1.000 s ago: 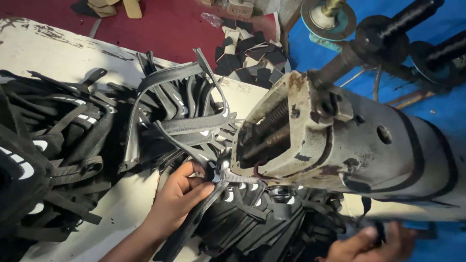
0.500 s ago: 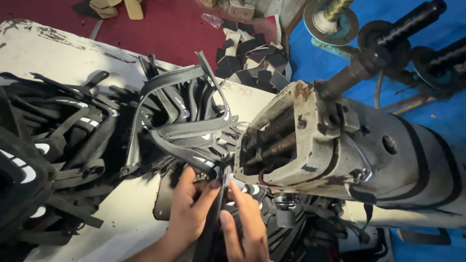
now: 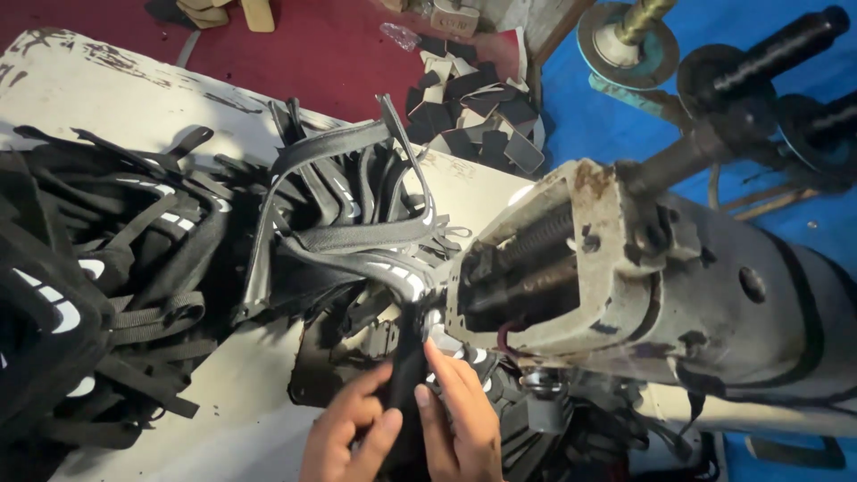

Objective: Stitching together synthetic shoe components using an industrial sewing machine.

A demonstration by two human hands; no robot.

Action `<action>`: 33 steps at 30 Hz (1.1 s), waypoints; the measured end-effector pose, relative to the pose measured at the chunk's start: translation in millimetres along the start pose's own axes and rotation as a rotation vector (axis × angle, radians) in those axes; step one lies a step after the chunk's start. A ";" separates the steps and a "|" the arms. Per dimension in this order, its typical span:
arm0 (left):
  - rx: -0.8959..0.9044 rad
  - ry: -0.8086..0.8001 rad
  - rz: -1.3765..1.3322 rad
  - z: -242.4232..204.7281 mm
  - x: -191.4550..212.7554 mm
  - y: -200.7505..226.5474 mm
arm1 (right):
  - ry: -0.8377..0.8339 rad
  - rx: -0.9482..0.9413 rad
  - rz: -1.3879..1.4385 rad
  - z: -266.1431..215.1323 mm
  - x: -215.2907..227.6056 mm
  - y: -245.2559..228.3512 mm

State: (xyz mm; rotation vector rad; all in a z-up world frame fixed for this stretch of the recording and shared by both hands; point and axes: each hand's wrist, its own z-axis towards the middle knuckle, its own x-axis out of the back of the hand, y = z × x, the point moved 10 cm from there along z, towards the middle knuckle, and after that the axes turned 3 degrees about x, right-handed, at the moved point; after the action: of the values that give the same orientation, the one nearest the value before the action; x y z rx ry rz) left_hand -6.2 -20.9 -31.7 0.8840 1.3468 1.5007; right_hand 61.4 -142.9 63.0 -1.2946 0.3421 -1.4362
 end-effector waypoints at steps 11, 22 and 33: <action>0.215 -0.021 -0.052 31.9 -4.1 4.3 | 0.046 0.016 0.036 -7.0 -0.5 0.8; 0.465 -0.181 -0.740 40.7 -25.2 -21.6 | 0.169 0.162 -0.091 -67.7 -20.0 -13.3; -0.045 -0.471 0.819 24.9 -71.8 -14.5 | 0.147 -0.097 -0.433 -38.0 61.6 14.6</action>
State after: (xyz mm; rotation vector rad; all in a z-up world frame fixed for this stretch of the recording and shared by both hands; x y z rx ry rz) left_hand 43.3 -80.1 -38.1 1.7607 0.6083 1.7304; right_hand 50.9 -215.8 69.1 -1.4008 0.2388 -1.9058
